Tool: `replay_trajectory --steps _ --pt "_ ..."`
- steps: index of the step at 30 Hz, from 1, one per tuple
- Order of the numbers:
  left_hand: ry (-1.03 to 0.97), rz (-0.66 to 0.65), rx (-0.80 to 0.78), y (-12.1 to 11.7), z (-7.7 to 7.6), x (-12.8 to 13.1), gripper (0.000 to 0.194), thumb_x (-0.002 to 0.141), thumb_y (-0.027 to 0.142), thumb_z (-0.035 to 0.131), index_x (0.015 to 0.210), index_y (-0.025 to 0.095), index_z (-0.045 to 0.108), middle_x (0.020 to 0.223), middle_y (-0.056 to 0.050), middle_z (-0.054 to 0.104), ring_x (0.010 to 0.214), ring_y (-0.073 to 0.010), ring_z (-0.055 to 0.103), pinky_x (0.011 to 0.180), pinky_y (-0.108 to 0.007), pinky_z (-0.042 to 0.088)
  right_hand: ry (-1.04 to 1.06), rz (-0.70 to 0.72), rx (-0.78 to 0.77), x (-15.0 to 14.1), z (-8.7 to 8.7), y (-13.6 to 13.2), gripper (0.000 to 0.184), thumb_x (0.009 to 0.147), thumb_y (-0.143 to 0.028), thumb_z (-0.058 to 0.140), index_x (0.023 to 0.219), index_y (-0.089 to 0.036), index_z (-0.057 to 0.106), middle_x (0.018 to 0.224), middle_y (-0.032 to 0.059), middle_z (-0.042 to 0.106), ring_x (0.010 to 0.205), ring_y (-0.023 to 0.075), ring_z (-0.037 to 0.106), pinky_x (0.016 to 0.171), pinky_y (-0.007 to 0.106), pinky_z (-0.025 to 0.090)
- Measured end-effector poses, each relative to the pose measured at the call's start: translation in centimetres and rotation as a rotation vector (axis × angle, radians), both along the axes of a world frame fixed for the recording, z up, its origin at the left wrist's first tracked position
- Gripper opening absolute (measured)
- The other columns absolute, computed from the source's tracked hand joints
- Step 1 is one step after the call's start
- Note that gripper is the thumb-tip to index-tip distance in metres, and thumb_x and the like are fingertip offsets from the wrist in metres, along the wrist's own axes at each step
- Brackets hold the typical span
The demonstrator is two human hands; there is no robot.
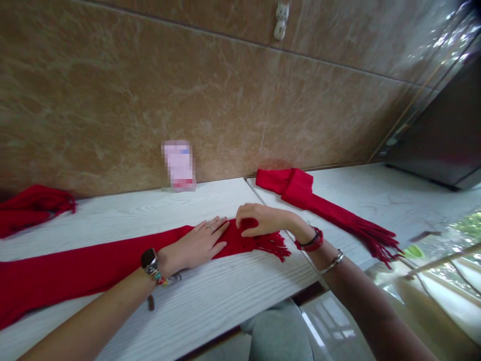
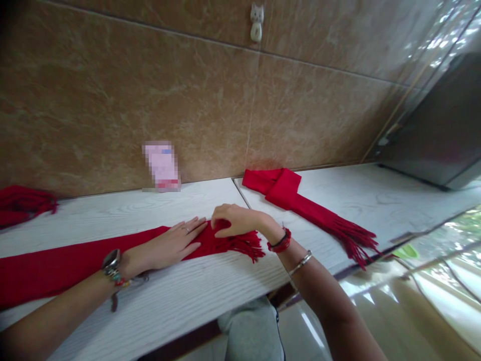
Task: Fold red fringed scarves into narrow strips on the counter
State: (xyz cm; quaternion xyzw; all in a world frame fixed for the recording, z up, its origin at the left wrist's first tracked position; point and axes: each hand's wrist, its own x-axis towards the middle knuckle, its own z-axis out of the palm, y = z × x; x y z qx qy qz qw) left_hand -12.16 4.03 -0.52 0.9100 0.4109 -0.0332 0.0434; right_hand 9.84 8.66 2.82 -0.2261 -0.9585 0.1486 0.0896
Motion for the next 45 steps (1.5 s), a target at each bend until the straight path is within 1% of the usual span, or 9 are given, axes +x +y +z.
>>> replay_trajectory --steps 6,11,15,20,27,31,36,40,45 --pt "0.043 0.013 -0.076 0.5 0.1 -0.8 0.056 0.095 0.043 0.024 0.143 0.015 0.016 0.15 -0.008 0.012 0.137 -0.0174 0.011 0.11 -0.036 0.013 -0.284 -0.082 -0.131 0.9 0.1 0.1 0.02 0.071 -0.023 0.063 0.09 -0.017 0.065 0.085 0.0025 0.065 0.076 0.0149 0.056 0.071 0.027 0.044" --pt "0.046 0.011 -0.067 0.6 0.0 -0.6 0.055 0.095 0.043 0.023 0.143 0.017 0.017 0.15 -0.007 0.012 0.137 -0.0162 0.011 0.11 -0.034 0.012 -0.29 -0.132 -0.332 3.0 1.8 -0.1 0.038 0.066 -0.023 0.068 0.103 -0.019 0.062 0.102 0.0037 0.065 0.089 0.0162 0.059 0.077 0.025 0.044" --pt "0.047 0.012 -0.083 0.6 0.1 -0.6 0.055 0.095 0.042 0.022 0.143 0.016 0.015 0.15 -0.007 0.011 0.137 -0.0163 0.011 0.11 -0.035 0.013 -0.276 -0.104 -0.377 3.2 1.9 0.0 0.031 0.068 -0.02 0.065 0.099 -0.019 0.065 0.103 0.0031 0.065 0.094 0.0163 0.058 0.082 0.025 0.042" --pt "0.022 0.01 -0.072 0.8 -0.4 -0.8 0.055 0.094 0.043 0.023 0.143 0.017 0.018 0.149 -0.007 0.013 0.137 -0.0174 0.013 0.11 -0.036 0.013 -0.387 -0.138 -0.242 2.8 0.8 0.1 0.02 0.065 -0.012 0.063 0.083 -0.016 0.068 0.083 0.0016 0.066 0.075 0.0142 0.058 0.068 0.024 0.043" --pt "0.006 -0.013 -0.034 1.2 -1.2 -0.9 0.055 0.094 0.043 0.024 0.142 0.017 0.021 0.149 -0.007 0.016 0.137 -0.0176 0.014 0.109 -0.034 0.014 -0.457 -0.227 -0.166 7.5 1.8 -1.0 0.013 0.069 -0.011 0.057 0.078 -0.017 0.066 0.076 0.0016 0.066 0.069 0.013 0.058 0.063 0.023 0.044" --pt "-0.007 -0.006 -0.028 1.2 -1.2 -0.8 0.055 0.093 0.042 0.025 0.142 0.017 0.022 0.149 -0.007 0.018 0.136 -0.0184 0.016 0.108 -0.034 0.015 -0.039 -0.173 0.061 4.7 1.5 -1.0 0.015 0.079 -0.016 0.05 0.087 -0.016 0.062 0.088 0.006 0.063 0.083 0.0149 0.056 0.078 0.028 0.044" --pt "-0.04 -0.015 -0.016 1.1 -1.2 -0.9 0.055 0.093 0.044 0.025 0.142 0.018 0.022 0.148 -0.009 0.019 0.136 -0.0189 0.017 0.108 -0.035 0.015 -0.094 -0.04 0.139 0.5 -1.5 0.6 0.017 0.068 -0.004 0.048 0.076 -0.015 0.058 0.079 0.0046 0.06 0.074 0.0138 0.052 0.072 0.025 0.043" --pt "-0.055 -0.026 -0.026 1.0 -1.0 -0.8 0.054 0.094 0.043 0.025 0.141 0.018 0.024 0.148 -0.008 0.019 0.136 -0.0188 0.017 0.108 -0.035 0.016 -0.231 -0.127 0.182 3.1 -2.0 1.5 0.022 0.065 -0.005 0.048 0.08 -0.015 0.061 0.081 0.0052 0.063 0.071 0.0147 0.054 0.067 0.025 0.041" --pt "-0.065 -0.016 -0.035 1.1 -1.1 -0.7 0.053 0.093 0.041 0.027 0.14 0.016 0.026 0.148 -0.009 0.02 0.136 -0.0202 0.017 0.108 -0.037 0.016 -0.326 -0.244 0.188 6.8 0.1 1.8 0.018 0.066 -0.005 0.048 0.072 -0.015 0.061 0.077 0.0064 0.063 0.071 0.0153 0.056 0.066 0.026 0.042"
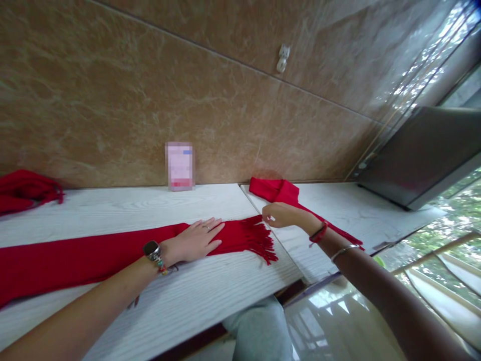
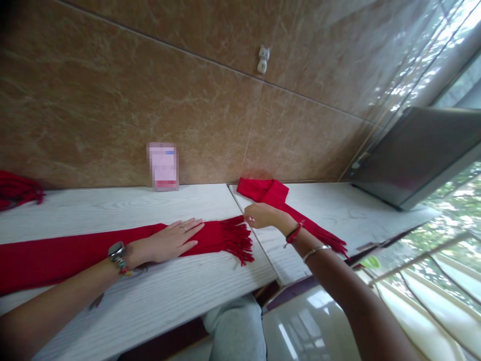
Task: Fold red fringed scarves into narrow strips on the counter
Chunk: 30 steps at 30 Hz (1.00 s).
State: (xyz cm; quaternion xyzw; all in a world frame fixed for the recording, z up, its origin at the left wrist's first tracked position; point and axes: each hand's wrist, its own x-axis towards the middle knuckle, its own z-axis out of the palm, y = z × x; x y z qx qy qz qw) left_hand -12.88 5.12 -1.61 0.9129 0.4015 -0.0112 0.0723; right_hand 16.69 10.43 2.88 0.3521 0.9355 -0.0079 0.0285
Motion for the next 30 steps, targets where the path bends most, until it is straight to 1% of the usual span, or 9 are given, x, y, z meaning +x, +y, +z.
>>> replay_trajectory --steps 5,10,13,18,21,23,25,28,30 --pt "-0.019 0.0 0.017 0.0 -0.1 0.1 0.053 0.093 0.041 0.028 0.14 0.016 0.026 0.147 -0.01 0.022 0.136 -0.0207 0.019 0.107 -0.038 0.018 0.38 0.103 0.069 -2.9 0.6 -0.2 0.019 0.069 -0.006 0.048 0.08 -0.014 0.061 0.083 0.0075 0.063 0.08 0.0162 0.056 0.076 0.028 0.044" --pt "-0.02 0.019 -0.004 -0.4 0.4 0.2 0.054 0.093 0.042 0.028 0.14 0.016 0.027 0.147 -0.01 0.022 0.135 -0.0216 0.02 0.107 -0.038 0.018 0.274 0.167 -0.086 -6.5 -1.5 -0.3 0.02 0.065 -0.005 0.048 0.076 -0.015 0.061 0.077 0.0042 0.063 0.069 0.0132 0.055 0.068 0.024 0.043" --pt "-0.005 0.029 -0.021 -0.5 0.6 0.1 0.053 0.093 0.041 0.029 0.14 0.017 0.026 0.148 -0.009 0.021 0.136 -0.0209 0.018 0.108 -0.037 0.016 0.199 0.13 -0.098 -5.8 -2.2 -0.1 0.019 0.064 -0.004 0.047 0.072 -0.016 0.061 0.074 0.0025 0.063 0.066 0.0123 0.053 0.066 0.023 0.041" --pt "-0.004 0.021 -0.003 -0.4 0.4 0.1 0.053 0.093 0.042 0.028 0.14 0.018 0.025 0.148 -0.008 0.02 0.136 -0.0202 0.018 0.107 -0.037 0.017 0.116 -0.037 -0.029 -2.2 -1.7 0.7 0.017 0.063 -0.006 0.05 0.072 -0.016 0.059 0.07 0.0021 0.061 0.065 0.0132 0.052 0.063 0.024 0.039" --pt "-0.004 0.016 0.01 -0.3 0.1 0.1 0.053 0.093 0.042 0.027 0.141 0.019 0.026 0.148 -0.008 0.02 0.136 -0.0204 0.019 0.108 -0.037 0.017 0.282 -0.088 0.094 -1.1 -1.5 0.9 0.013 0.066 -0.009 0.051 0.075 -0.016 0.058 0.077 0.0048 0.06 0.073 0.0159 0.053 0.068 0.028 0.042" --pt "0.008 0.024 0.013 -0.2 -0.1 0.0 0.053 0.093 0.042 0.027 0.141 0.018 0.025 0.148 -0.008 0.02 0.136 -0.0204 0.019 0.108 -0.036 0.017 0.475 -0.027 0.178 -1.4 -1.6 0.7 0.013 0.07 -0.011 0.051 0.08 -0.016 0.057 0.087 0.008 0.058 0.085 0.0187 0.053 0.076 0.032 0.043" --pt "0.004 0.026 0.024 -0.1 -0.4 0.0 0.054 0.093 0.043 0.026 0.141 0.019 0.025 0.148 -0.008 0.02 0.135 -0.0204 0.02 0.108 -0.036 0.017 0.565 0.081 0.155 -2.4 -1.9 0.4 0.015 0.071 -0.011 0.051 0.083 -0.017 0.058 0.092 0.0087 0.059 0.09 0.0196 0.053 0.081 0.034 0.043" --pt "-0.014 0.015 0.046 0.0 -0.7 -0.1 0.054 0.093 0.045 0.025 0.141 0.021 0.024 0.148 -0.007 0.02 0.136 -0.0197 0.019 0.107 -0.035 0.016 0.471 0.209 0.003 -3.9 -2.6 -0.1 0.02 0.072 -0.008 0.048 0.085 -0.017 0.06 0.087 0.0069 0.062 0.085 0.0174 0.055 0.08 0.032 0.044" --pt "-0.014 0.014 0.044 0.0 -0.6 -0.1 0.054 0.093 0.045 0.024 0.141 0.021 0.023 0.148 -0.006 0.02 0.136 -0.0194 0.018 0.107 -0.035 0.016 0.366 0.2 -0.042 -4.3 -2.9 -0.2 0.022 0.073 -0.007 0.046 0.087 -0.017 0.061 0.086 0.0062 0.064 0.082 0.016 0.057 0.078 0.03 0.045"
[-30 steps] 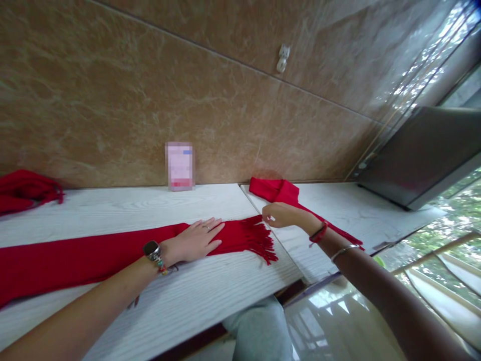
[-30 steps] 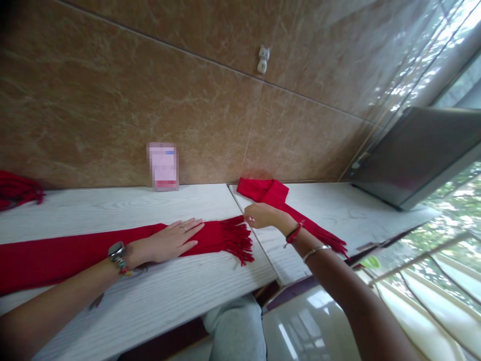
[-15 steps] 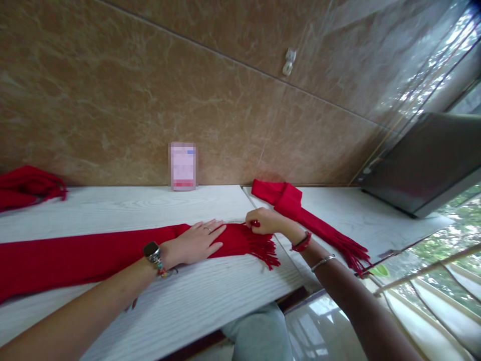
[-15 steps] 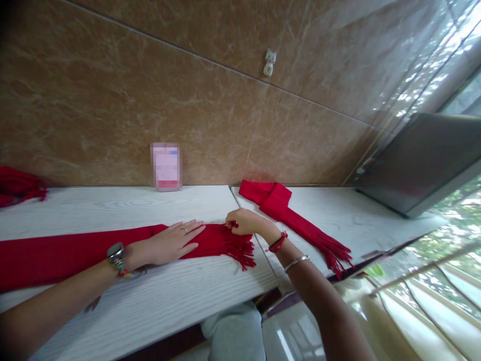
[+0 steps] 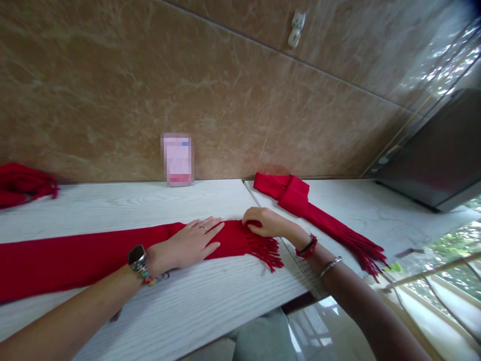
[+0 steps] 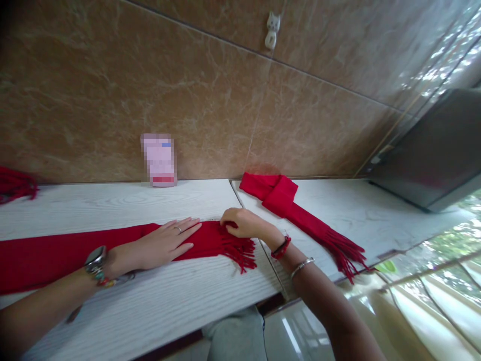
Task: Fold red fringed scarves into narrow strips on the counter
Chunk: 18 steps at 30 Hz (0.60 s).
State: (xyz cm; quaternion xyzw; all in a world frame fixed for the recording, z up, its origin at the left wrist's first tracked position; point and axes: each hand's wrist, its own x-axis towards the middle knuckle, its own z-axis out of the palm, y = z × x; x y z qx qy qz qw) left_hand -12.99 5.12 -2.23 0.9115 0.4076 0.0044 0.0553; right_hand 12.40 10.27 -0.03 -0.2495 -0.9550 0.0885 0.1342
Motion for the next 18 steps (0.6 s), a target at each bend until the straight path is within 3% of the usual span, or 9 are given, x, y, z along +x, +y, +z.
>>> replay_trajectory --steps 5,8,11,13,15,18 --pt "0.022 0.01 -0.037 -0.1 0.3 0.0 0.055 0.093 0.045 0.024 0.141 0.019 0.024 0.148 -0.007 0.02 0.136 -0.0196 0.018 0.108 -0.035 0.015 -0.245 -0.172 0.066 2.1 0.3 0.6 0.019 0.071 -0.01 0.048 0.082 -0.015 0.063 0.083 0.0072 0.063 0.076 0.0171 0.057 0.07 0.028 0.044" --pt "-0.003 -0.001 -0.023 0.0 0.1 0.0 0.055 0.093 0.047 0.024 0.141 0.021 0.024 0.148 -0.007 0.02 0.135 -0.0196 0.019 0.107 -0.035 0.016 -0.169 -0.227 0.088 3.5 0.8 0.7 0.017 0.068 -0.009 0.049 0.078 -0.015 0.061 0.083 0.0077 0.06 0.078 0.018 0.055 0.07 0.03 0.044" --pt "-0.012 -0.005 -0.015 0.1 -0.2 -0.1 0.055 0.093 0.047 0.023 0.141 0.021 0.025 0.148 -0.007 0.02 0.135 -0.0195 0.02 0.107 -0.035 0.016 0.101 -0.151 0.118 2.8 1.1 0.2 0.017 0.069 -0.009 0.049 0.079 -0.017 0.06 0.089 0.0078 0.059 0.087 0.0188 0.054 0.079 0.032 0.044" --pt "-0.017 -0.002 -0.014 0.2 -0.2 0.0 0.055 0.093 0.048 0.023 0.141 0.021 0.024 0.148 -0.008 0.021 0.135 -0.0198 0.02 0.107 -0.035 0.015 0.161 -0.061 0.1 1.5 1.1 -0.3 0.016 0.071 -0.009 0.049 0.08 -0.018 0.059 0.087 0.007 0.06 0.088 0.0184 0.054 0.08 0.032 0.044" --pt "-0.022 0.005 -0.014 0.1 -0.2 0.0 0.056 0.093 0.048 0.023 0.141 0.02 0.025 0.148 -0.008 0.022 0.135 -0.0202 0.021 0.107 -0.036 0.016 0.067 -0.001 0.056 0.2 0.9 -0.8 0.016 0.073 -0.009 0.048 0.078 -0.018 0.059 0.081 0.0061 0.061 0.081 0.0172 0.055 0.076 0.03 0.045" --pt "-0.01 0.016 -0.008 0.0 -0.1 0.1 0.055 0.092 0.048 0.024 0.141 0.021 0.025 0.148 -0.007 0.022 0.135 -0.02 0.022 0.107 -0.035 0.016 -0.103 -0.019 0.037 -0.7 0.7 -1.1 0.016 0.073 -0.009 0.047 0.076 -0.016 0.06 0.08 0.0062 0.063 0.076 0.016 0.055 0.072 0.027 0.044"
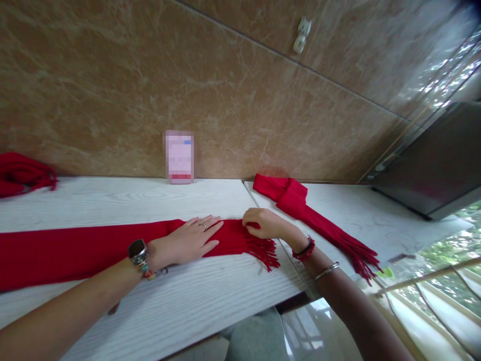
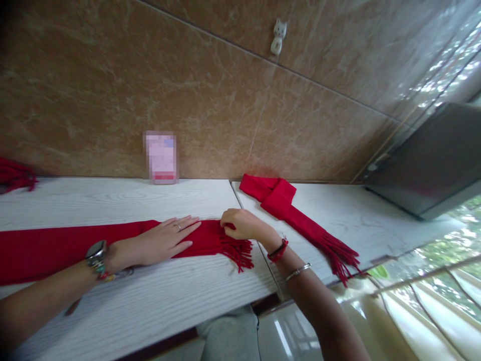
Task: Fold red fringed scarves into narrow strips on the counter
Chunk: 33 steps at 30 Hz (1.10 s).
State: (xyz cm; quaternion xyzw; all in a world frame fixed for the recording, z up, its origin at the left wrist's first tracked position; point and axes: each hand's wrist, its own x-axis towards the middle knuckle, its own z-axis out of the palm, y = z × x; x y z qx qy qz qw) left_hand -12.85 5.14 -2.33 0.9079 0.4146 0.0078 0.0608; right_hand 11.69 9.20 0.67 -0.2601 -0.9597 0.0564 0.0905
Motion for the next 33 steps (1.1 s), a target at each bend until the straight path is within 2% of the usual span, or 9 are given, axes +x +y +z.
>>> replay_trajectory --steps 3,8,12,15,19,21,25,29,33 --pt "0.033 0.01 0.008 -0.1 0.2 0.2 0.055 0.093 0.046 0.025 0.141 0.021 0.025 0.148 -0.006 0.021 0.135 -0.0193 0.021 0.107 -0.033 0.016 -0.085 -0.065 0.018 0.8 0.1 0.2 0.016 0.073 -0.009 0.047 0.076 -0.016 0.061 0.081 0.0061 0.064 0.074 0.0152 0.056 0.069 0.026 0.043" --pt "0.051 0.025 -0.012 -0.3 0.6 0.4 0.054 0.093 0.044 0.025 0.141 0.019 0.025 0.148 -0.006 0.021 0.135 -0.0198 0.02 0.108 -0.034 0.015 -0.132 -0.145 -0.029 4.0 0.6 1.0 0.015 0.071 -0.009 0.048 0.066 -0.016 0.061 0.074 0.0045 0.062 0.068 0.0137 0.055 0.065 0.025 0.043" --pt "0.053 0.031 -0.021 -0.3 0.7 0.4 0.055 0.093 0.044 0.026 0.141 0.019 0.025 0.148 -0.007 0.02 0.135 -0.02 0.02 0.107 -0.035 0.016 0.087 -0.204 0.113 4.7 1.0 0.9 0.013 0.075 -0.014 0.05 0.066 -0.016 0.059 0.079 0.0079 0.062 0.078 0.0175 0.056 0.072 0.03 0.045" --pt "0.054 0.042 -0.045 -0.3 0.8 0.4 0.055 0.093 0.043 0.026 0.141 0.018 0.024 0.148 -0.007 0.019 0.136 -0.0204 0.018 0.108 -0.036 0.016 0.223 -0.067 0.089 2.6 1.1 0.1 0.012 0.078 -0.014 0.048 0.075 -0.017 0.06 0.082 0.0071 0.063 0.082 0.0168 0.056 0.076 0.03 0.046" --pt "0.033 0.03 -0.022 -0.3 0.7 0.4 0.054 0.093 0.043 0.027 0.141 0.017 0.025 0.148 -0.008 0.021 0.135 -0.0209 0.02 0.108 -0.036 0.017 0.031 0.07 0.001 -0.2 0.5 -0.6 0.014 0.075 -0.01 0.048 0.073 -0.016 0.06 0.077 0.0058 0.063 0.074 0.0146 0.055 0.071 0.026 0.045" --pt "0.046 0.02 -0.002 -0.3 0.6 0.4 0.054 0.093 0.042 0.027 0.141 0.017 0.026 0.148 -0.008 0.021 0.135 -0.0209 0.02 0.108 -0.036 0.017 -0.046 0.028 0.025 0.0 0.2 -0.4 0.014 0.073 -0.009 0.049 0.071 -0.015 0.061 0.075 0.0054 0.063 0.07 0.0141 0.054 0.068 0.025 0.044" --pt "0.058 0.018 0.001 -0.2 0.4 0.4 0.054 0.093 0.043 0.026 0.141 0.018 0.025 0.148 -0.007 0.021 0.135 -0.0204 0.02 0.108 -0.035 0.017 -0.12 -0.12 0.059 2.9 0.2 0.4 0.013 0.069 -0.008 0.05 0.065 -0.016 0.06 0.068 0.0038 0.063 0.063 0.0134 0.054 0.061 0.024 0.041" --pt "0.057 0.016 -0.003 -0.3 0.5 0.4 0.054 0.093 0.042 0.027 0.141 0.017 0.025 0.148 -0.007 0.02 0.136 -0.021 0.019 0.108 -0.036 0.017 0.05 -0.154 0.088 4.5 0.9 0.6 0.014 0.072 -0.009 0.05 0.063 -0.016 0.058 0.064 0.0029 0.061 0.061 0.0134 0.053 0.061 0.025 0.042" --pt "0.056 0.021 -0.022 -0.3 0.7 0.5 0.055 0.094 0.042 0.026 0.142 0.016 0.023 0.148 -0.008 0.019 0.136 -0.0218 0.018 0.108 -0.038 0.017 0.248 -0.054 0.162 2.2 0.8 -0.1 0.013 0.078 -0.012 0.048 0.074 -0.018 0.059 0.075 0.005 0.062 0.077 0.0162 0.054 0.072 0.029 0.045"
